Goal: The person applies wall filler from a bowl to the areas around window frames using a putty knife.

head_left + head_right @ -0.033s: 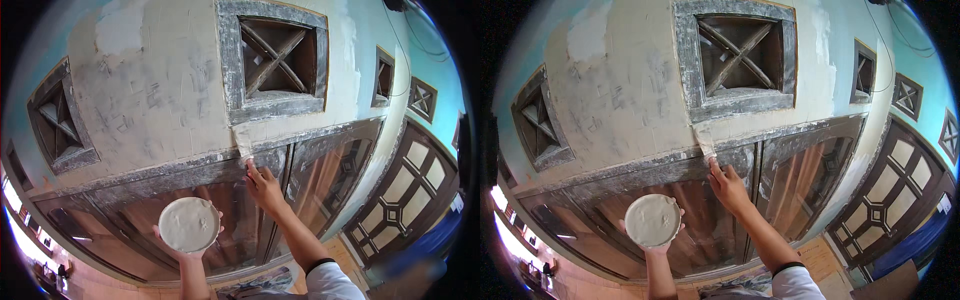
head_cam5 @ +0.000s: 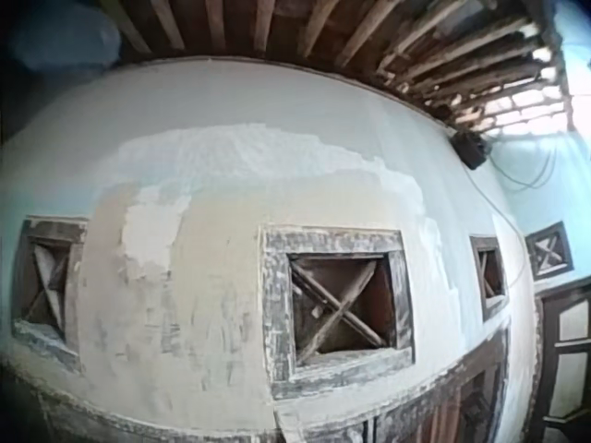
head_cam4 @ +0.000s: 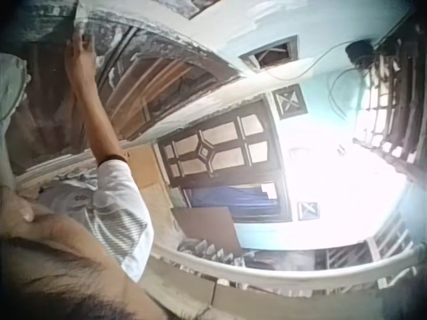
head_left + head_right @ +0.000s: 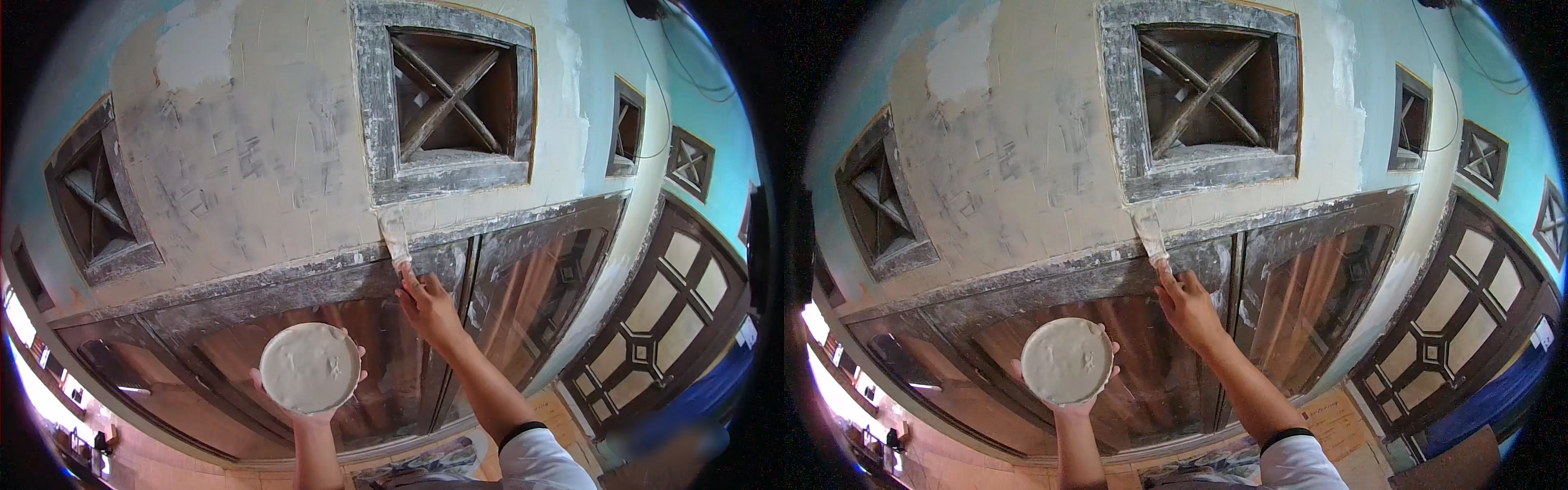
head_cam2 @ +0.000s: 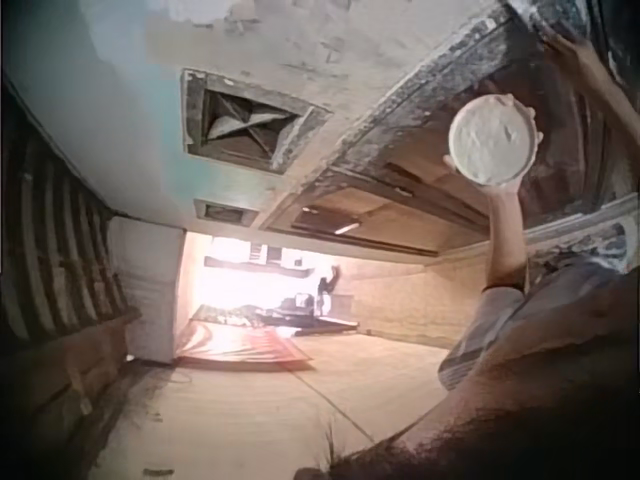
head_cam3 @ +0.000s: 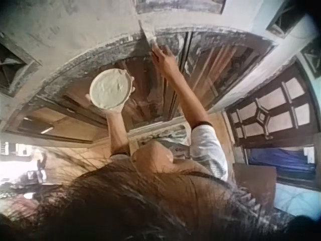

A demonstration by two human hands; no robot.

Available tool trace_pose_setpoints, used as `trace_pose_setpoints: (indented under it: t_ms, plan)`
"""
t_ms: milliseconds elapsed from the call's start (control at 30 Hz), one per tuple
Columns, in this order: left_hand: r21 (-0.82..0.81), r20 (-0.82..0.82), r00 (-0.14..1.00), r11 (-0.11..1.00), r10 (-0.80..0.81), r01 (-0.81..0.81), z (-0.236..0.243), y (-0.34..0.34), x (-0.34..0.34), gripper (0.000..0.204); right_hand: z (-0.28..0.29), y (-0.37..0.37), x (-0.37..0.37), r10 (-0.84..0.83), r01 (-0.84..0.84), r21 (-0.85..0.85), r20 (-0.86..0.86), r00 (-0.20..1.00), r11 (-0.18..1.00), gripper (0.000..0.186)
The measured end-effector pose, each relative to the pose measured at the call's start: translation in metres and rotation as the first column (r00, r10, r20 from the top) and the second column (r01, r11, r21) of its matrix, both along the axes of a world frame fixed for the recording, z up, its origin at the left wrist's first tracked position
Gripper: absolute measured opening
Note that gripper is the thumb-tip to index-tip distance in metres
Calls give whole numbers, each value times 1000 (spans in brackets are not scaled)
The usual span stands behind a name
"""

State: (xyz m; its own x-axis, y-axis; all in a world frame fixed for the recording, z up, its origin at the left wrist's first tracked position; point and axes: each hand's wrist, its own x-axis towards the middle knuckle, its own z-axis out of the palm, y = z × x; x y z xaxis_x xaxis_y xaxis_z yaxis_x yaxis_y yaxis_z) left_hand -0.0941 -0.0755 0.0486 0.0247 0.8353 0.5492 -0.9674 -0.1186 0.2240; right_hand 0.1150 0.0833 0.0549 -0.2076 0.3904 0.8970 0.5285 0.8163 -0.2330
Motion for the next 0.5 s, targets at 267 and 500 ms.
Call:
trace_pose_setpoints:
  t_ms: [267,500]
  plan:
    - [11,-5,997,997,76,-76,-18,-2,1,116,-36,-18,4,79,-76,-56,52,995,996,61]
    - [8,9,998,998,62,-62,-13,2,16,117,11,-9,-14,42,-40,-82,22,999,996,54]
